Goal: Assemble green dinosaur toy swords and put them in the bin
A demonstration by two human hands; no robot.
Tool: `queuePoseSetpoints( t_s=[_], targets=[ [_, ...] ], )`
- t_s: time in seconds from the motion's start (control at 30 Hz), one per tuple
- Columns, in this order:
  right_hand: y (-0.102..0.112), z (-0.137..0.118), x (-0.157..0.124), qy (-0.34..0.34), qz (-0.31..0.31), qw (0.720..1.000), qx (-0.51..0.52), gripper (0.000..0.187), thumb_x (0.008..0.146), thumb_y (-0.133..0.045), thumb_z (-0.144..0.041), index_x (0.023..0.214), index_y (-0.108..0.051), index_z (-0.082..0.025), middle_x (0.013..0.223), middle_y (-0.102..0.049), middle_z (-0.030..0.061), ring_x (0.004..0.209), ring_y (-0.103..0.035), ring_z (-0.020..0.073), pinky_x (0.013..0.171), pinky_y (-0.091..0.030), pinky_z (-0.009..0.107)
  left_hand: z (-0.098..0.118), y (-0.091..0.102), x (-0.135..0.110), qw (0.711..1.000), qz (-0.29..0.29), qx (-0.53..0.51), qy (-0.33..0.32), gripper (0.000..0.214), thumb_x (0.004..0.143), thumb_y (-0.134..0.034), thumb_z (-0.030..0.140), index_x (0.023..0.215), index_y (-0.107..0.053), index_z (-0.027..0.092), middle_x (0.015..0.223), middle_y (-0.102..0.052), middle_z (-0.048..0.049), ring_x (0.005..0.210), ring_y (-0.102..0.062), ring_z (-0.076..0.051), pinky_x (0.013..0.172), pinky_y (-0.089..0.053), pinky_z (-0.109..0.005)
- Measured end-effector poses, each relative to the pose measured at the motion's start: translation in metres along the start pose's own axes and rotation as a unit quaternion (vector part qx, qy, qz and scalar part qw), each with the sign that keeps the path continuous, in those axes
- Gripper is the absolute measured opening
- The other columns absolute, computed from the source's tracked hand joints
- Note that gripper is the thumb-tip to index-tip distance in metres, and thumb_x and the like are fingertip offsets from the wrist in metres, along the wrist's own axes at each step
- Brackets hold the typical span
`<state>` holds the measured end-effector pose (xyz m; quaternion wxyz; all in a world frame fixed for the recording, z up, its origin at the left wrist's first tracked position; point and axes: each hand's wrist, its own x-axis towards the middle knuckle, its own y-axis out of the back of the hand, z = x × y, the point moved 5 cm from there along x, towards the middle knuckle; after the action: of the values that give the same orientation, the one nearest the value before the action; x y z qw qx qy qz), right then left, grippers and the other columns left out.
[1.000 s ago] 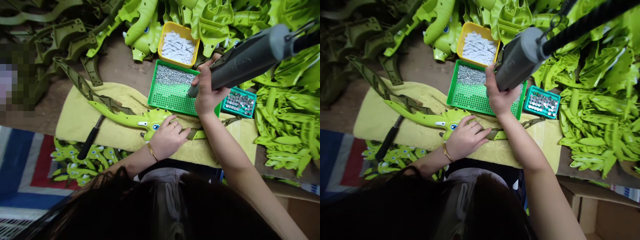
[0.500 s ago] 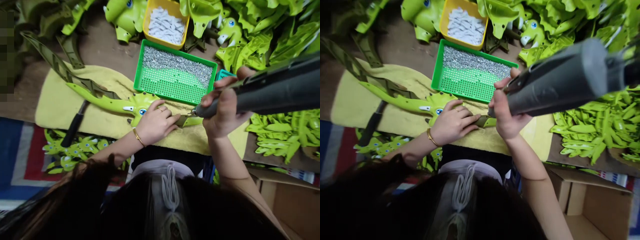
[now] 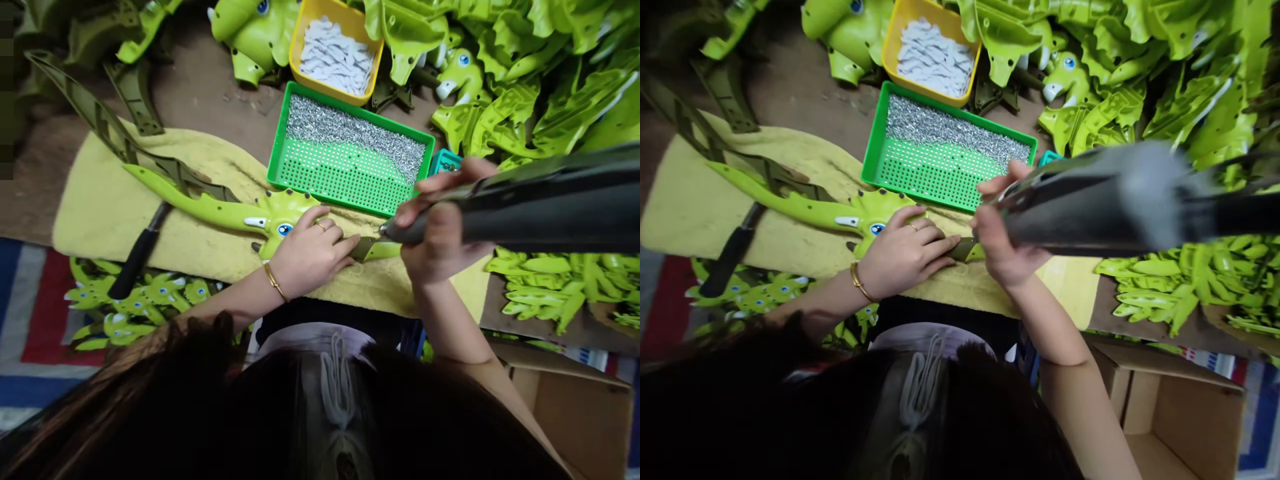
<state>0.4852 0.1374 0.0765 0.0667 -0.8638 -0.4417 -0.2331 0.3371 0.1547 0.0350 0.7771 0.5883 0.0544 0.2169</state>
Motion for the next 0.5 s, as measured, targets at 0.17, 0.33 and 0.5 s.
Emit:
queuePoseSetpoints(
  t_s=[0.17,0.33,0.5],
  targets=[
    [-0.026,0.034,0.051,0.062,0.146,0.985,0.07,0.041,0.082,-0.061,-0.057,0.111,-0.05,-0.031,0.088,-0.054,-0.0034,0.049,-0.055,0.0039,0.048,-0.051,0.024,0.0,0.019,-0.015,0.997,0.069,-0.029,0.01,0.025,0.089,-0.061,0.029,0.11,-0.068,0.018,0.116,-0.066,-0.0133,0.114,-0.058,-0.029,0.103,-0.045,-0.051],
    [-0.025,0.071,0.059,0.064,0.133,0.989,0.015,0.045,0.09,-0.051,-0.056,0.123,-0.046,-0.025,0.088,-0.054,-0.0011,0.055,-0.058,0.007,0.059,-0.056,0.031,-0.038,0.045,-0.083,0.931,0.241,-0.031,0.274,0.022,0.085,-0.065,0.028,0.104,-0.063,0.016,0.102,-0.063,-0.0136,0.099,-0.062,-0.027,0.085,-0.054,-0.046],
    [-0.028,0.072,0.055,0.091,0.057,0.994,-0.012,0.041,0.093,-0.049,-0.052,0.124,-0.047,-0.024,0.103,-0.057,0.0042,0.064,-0.06,0.0078,0.066,-0.057,0.031,-0.057,0.019,-0.128,0.785,0.178,-0.368,0.467,0.044,0.082,-0.068,0.038,0.118,-0.049,0.022,0.08,-0.065,0.0,0.068,-0.066,-0.016,0.059,-0.058,-0.029]
  ],
)
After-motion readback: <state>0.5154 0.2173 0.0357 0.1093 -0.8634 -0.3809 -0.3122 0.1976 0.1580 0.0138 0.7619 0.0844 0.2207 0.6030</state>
